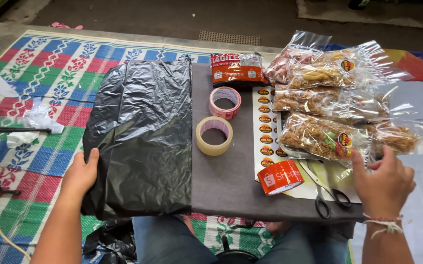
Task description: The person organizes snacks in a black plastic bag by hand and with scissors, then prepares the bag for sealing.
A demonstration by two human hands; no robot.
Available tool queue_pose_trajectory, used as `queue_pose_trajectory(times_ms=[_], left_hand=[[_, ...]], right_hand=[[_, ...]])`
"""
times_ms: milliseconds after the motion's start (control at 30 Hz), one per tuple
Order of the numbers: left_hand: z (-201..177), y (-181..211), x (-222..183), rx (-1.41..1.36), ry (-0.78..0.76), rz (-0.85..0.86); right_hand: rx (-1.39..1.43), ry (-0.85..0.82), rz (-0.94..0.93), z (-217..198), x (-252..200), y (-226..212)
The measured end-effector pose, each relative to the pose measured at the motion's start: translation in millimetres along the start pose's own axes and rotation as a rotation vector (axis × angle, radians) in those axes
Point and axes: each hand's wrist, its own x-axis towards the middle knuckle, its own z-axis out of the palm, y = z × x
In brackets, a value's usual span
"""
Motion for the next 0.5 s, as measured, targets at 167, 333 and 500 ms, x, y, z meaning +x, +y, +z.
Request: queue_pose_trajectory(times_ms=[167,333,500], left_hand=[[1.9,-15.7,-2.0,-0.235,0.068,0.060],[5.5,-37.6,1.6,-0.599,0.048,0.088],[2.6,-38.0,-10.2,-0.165,0.266,0.148]], right_hand=[[-0.062,-0.084,0.109,4.6,4.7,-15.9],[-0.036,-0.072,0.114,5.0,-6.7,-5.9],[0.005,0.013,0.069,8.4,-22.5,-0.4]])
